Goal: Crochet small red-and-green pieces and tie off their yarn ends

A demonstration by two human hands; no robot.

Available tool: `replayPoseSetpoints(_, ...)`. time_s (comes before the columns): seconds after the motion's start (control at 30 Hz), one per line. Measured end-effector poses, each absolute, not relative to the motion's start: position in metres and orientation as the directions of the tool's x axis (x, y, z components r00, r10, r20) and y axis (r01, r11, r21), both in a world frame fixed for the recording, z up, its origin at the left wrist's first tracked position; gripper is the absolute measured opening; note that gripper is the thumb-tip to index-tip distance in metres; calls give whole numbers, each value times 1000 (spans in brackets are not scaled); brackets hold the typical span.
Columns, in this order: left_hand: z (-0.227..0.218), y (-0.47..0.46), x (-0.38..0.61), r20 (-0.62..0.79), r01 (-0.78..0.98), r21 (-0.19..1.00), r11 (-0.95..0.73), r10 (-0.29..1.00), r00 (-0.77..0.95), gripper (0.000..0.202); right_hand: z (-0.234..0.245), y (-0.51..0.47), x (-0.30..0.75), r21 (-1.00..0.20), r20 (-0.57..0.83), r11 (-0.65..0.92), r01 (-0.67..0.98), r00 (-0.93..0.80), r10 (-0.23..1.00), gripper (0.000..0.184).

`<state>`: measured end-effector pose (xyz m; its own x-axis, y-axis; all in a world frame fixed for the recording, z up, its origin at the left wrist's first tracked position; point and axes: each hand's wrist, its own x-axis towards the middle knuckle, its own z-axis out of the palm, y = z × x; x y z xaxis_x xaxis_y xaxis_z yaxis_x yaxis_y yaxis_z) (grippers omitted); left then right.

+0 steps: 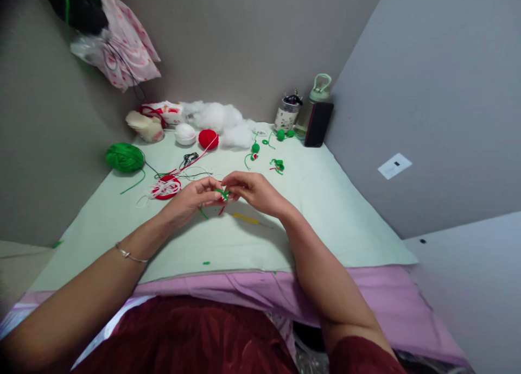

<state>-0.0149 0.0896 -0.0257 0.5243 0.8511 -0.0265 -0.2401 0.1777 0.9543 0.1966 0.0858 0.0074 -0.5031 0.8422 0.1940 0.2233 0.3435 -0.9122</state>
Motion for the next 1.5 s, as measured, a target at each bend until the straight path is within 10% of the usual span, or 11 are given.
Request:
replayPoseSetpoints(0.23, -27, 89, -10, -68, -264, 939, 218, 875, 479, 24, 8, 82, 194, -868, 196, 392, 305, -516, 834, 17)
replayPoseSetpoints(0.47, -33, 91, -10, -91, -223, 949, 222, 871, 482, 22, 2, 77, 184, -567, 408, 644, 513, -505, 761, 13)
replayPoseSetpoints(0.6, -33, 92, -10, -71, -203, 961, 187, 879, 472, 19, 10, 73, 177, -686, 577, 652, 324, -304, 758, 15)
replayPoseSetpoints(0.73, -33, 91, -10, -105, -122, 975, 187, 865, 490, 20, 16, 73, 178, -959, 268, 282, -16, -364, 892, 26)
replayPoseSetpoints(1.07, -33, 90, -11, -61, -64, 992, 112, 842, 536, 19, 40, 99, 235, -856, 345, 388, -343, 181, 921, 32)
replayPoseSetpoints(1.27, -33, 89, -14, -30, -109, 988, 110, 827, 561, 22, 32, 93, 231, -958, 286, 283, -39, -154, 946, 20)
replayPoseSetpoints(1.5, -33, 92, -17, 7, -120, 990, 74, 824, 567, 23, 25, 88, 220, -792, 327, 494, 358, -434, 839, 11)
